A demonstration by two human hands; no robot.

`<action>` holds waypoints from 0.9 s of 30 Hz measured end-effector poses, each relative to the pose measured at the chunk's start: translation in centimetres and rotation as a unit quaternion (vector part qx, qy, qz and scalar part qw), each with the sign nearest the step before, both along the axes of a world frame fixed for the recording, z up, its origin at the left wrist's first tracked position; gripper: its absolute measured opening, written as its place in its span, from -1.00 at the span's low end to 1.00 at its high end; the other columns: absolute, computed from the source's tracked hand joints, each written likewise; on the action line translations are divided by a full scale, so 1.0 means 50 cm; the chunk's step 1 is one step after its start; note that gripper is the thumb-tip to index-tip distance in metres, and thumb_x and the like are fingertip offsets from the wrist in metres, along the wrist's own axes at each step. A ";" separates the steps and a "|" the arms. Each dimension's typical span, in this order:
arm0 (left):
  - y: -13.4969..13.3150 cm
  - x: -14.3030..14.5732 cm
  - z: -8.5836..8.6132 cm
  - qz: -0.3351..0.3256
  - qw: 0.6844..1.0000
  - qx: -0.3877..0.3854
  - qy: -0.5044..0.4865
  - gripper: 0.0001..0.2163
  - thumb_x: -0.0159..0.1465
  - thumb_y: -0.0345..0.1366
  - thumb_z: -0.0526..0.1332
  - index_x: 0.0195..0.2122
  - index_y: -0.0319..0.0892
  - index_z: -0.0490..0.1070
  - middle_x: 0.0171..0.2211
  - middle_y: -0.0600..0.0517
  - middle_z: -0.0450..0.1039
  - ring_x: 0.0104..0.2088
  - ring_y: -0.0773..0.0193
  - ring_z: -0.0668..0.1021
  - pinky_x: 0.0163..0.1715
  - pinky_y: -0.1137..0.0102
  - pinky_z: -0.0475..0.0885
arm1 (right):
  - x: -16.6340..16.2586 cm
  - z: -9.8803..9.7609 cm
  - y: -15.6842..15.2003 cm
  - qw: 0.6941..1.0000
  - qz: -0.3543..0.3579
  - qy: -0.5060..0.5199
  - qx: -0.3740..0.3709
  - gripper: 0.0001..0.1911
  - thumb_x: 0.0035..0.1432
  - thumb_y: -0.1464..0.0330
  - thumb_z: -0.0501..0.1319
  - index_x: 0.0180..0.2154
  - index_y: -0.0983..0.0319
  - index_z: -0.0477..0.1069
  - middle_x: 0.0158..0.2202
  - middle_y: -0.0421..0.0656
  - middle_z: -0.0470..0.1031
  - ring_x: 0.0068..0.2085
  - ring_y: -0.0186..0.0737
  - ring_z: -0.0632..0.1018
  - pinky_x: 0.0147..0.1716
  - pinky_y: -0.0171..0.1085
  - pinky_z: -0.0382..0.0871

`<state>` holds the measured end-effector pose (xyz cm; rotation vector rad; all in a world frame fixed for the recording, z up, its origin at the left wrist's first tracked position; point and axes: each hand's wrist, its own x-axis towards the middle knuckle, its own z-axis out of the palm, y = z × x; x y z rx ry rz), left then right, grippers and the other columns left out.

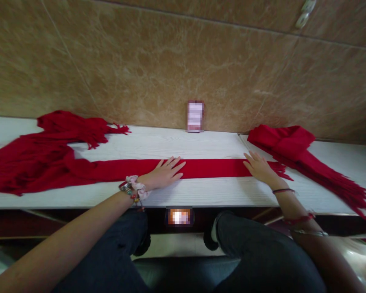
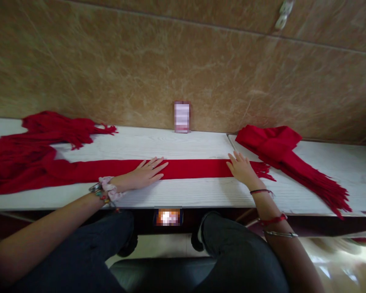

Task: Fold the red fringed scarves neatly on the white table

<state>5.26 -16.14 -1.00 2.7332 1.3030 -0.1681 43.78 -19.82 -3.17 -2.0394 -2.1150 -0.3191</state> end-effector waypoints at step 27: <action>0.016 -0.372 0.022 0.154 0.976 0.150 0.024 -0.53 0.38 -0.13 -0.15 0.25 -0.21 0.04 0.30 -0.22 -0.09 0.29 -0.03 0.02 0.14 0.02 0.09 | -0.404 0.054 0.036 0.948 0.307 0.028 -0.077 -0.41 0.29 0.13 -0.13 0.23 0.31 0.11 0.29 0.08 0.05 0.28 0.04 0.09 0.18 0.09 0.04</action>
